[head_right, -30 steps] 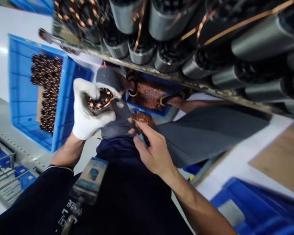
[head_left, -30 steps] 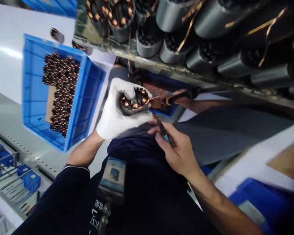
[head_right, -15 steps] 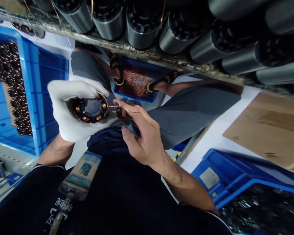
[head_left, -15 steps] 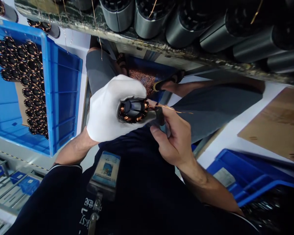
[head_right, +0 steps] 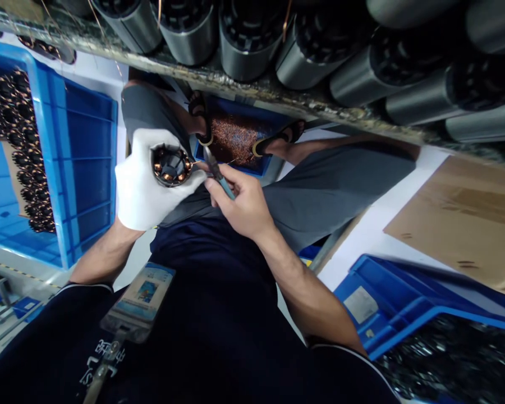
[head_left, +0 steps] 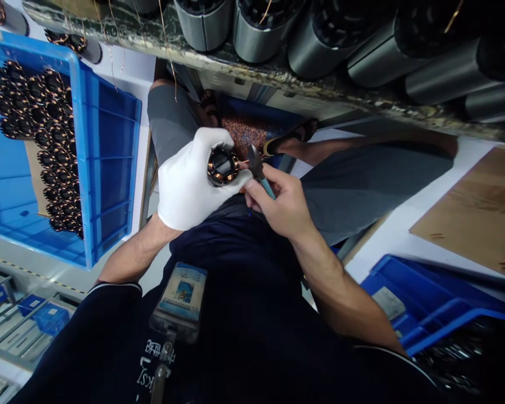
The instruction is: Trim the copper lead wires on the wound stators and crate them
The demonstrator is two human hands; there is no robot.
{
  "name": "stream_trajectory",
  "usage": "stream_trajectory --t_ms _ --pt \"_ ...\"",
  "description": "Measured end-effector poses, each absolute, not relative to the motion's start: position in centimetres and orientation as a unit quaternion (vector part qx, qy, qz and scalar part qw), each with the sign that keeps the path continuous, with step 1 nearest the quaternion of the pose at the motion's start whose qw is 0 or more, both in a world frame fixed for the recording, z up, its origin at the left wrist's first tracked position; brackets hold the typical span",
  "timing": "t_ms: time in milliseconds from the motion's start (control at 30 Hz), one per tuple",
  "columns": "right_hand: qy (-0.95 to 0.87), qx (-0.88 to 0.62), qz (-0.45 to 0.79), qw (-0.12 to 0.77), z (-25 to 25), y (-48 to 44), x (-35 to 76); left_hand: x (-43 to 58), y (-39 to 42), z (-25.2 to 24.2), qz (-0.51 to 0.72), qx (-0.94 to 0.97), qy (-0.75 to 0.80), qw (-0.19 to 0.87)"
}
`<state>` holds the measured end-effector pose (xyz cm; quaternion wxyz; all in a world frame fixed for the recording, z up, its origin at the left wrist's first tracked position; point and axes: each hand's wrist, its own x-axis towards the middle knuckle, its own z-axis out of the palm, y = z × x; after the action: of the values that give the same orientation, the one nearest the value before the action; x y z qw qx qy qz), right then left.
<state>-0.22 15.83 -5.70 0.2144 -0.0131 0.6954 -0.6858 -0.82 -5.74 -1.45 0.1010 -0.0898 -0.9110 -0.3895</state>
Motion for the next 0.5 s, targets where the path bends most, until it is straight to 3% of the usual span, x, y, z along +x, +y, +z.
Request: stream_trajectory --t_ms 133,233,400,467,500 --pt "0.528 0.01 -0.768 0.363 -6.3 15.7 -0.9 -0.3 -5.9 -2.0 -0.44 -0.14 -0.886 0.032" --pt "0.478 -0.001 -0.778 0.407 -5.8 15.9 -0.9 -0.3 -6.1 -2.1 -0.444 -0.24 -0.863 0.017" --pt "0.569 0.037 -0.771 0.285 -6.1 17.7 -0.3 0.1 -8.5 -0.5 -0.418 -0.229 -0.875 0.088" --pt "0.613 0.034 -0.759 0.215 -6.3 18.3 0.3 0.0 -9.3 -0.2 -0.456 -0.15 -0.877 0.034" --pt "0.629 0.027 -0.753 0.189 -6.3 18.4 0.5 -0.1 -9.2 -0.2 -0.508 -0.114 -0.852 -0.046"
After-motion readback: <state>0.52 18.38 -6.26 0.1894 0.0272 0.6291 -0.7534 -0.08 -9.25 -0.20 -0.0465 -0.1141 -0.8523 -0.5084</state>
